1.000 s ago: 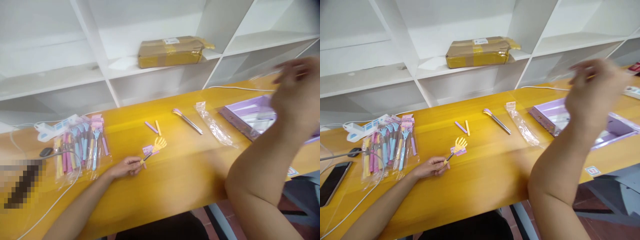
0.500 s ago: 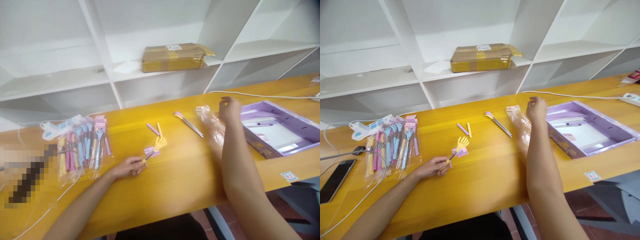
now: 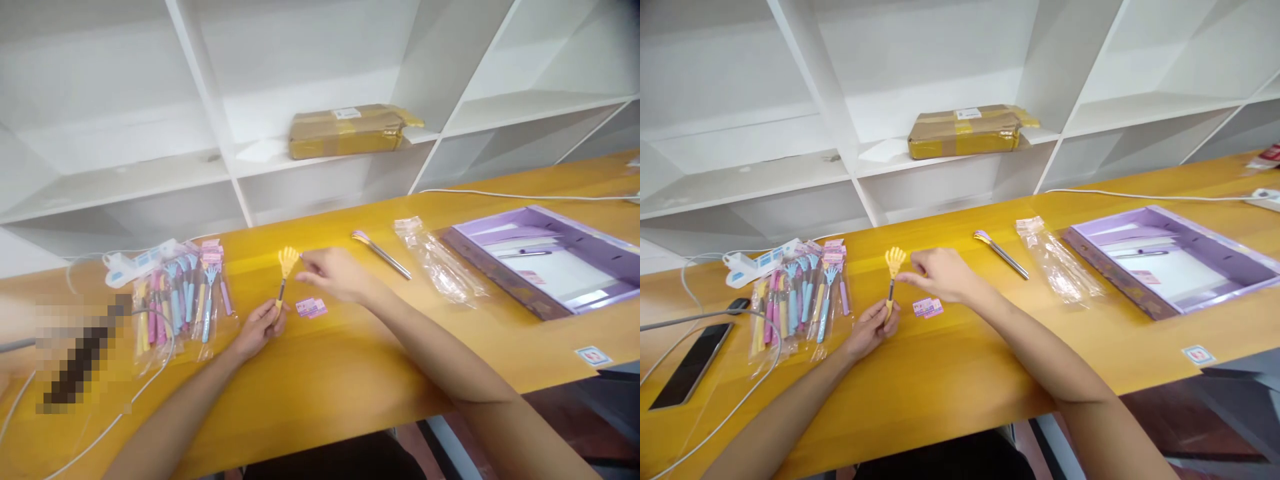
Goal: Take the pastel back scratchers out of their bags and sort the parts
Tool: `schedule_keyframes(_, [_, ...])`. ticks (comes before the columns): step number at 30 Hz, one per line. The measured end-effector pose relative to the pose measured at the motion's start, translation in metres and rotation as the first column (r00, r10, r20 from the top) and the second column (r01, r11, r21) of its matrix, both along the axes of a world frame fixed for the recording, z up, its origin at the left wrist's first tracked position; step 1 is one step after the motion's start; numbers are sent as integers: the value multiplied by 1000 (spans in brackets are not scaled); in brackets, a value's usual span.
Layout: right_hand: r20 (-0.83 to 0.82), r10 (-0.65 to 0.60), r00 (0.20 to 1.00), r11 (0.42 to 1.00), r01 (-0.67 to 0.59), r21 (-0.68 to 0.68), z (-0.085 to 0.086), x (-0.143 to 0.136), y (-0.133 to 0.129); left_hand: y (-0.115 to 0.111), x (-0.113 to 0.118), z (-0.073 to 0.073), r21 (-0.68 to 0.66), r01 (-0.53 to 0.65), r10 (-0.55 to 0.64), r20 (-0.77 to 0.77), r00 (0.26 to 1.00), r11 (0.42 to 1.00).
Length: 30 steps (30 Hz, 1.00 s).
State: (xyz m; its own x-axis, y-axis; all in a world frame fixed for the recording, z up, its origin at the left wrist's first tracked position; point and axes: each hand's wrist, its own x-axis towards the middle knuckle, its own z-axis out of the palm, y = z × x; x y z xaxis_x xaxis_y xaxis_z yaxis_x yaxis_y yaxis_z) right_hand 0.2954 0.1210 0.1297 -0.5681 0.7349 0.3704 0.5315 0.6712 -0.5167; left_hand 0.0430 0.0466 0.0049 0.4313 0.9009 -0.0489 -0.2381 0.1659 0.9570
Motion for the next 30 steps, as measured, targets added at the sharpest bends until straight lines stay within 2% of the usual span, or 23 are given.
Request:
schedule_keyframes(2, [18, 133, 991, 977, -128, -169, -22, -21, -5, -4, 2, 0, 109, -80, 94, -129, 987, 991])
schedule_keyframes(4, [9, 244, 970, 929, -231, -288, -42, -38, -11, -6, 3, -2, 251, -108, 185, -311, 932, 962])
schedule_keyframes(6, [-7, 283, 959, 897, -267, -351, -58, -50, -20, -5, 3, -5, 383, -102, 279, -442, 853, 918])
schedule_keyframes(8, [-33, 252, 967, 898, -246, -364, -66, -59, -31, -3, 0, -8, 451, -66, 320, -515, 795, 890])
schedule_keyframes(12, [10, 103, 995, 930, -93, -355, -67, -66, -48, 2, -9, -9, 548, 4, 405, -622, 670, 836])
schedule_keyframes(15, [77, 98, 992, 933, -65, -354, -68, -69, -53, 4, -12, -7, 647, 72, 477, -629, 614, 759])
schedule_keyframes(20, [91, 133, 987, 932, -93, -350, -77, -72, -55, 11, -10, -6, 789, 158, 580, -556, 595, 594])
schedule_keyframes(24, [151, 114, 982, 973, -79, -217, -83, -72, -58, 17, -15, -3, 814, 260, 541, -549, 637, 519])
schedule_keyframes(30, [324, 160, 933, 975, -98, -200, -70, -72, -63, 29, -28, -1, 819, 426, 540, -573, 617, 383])
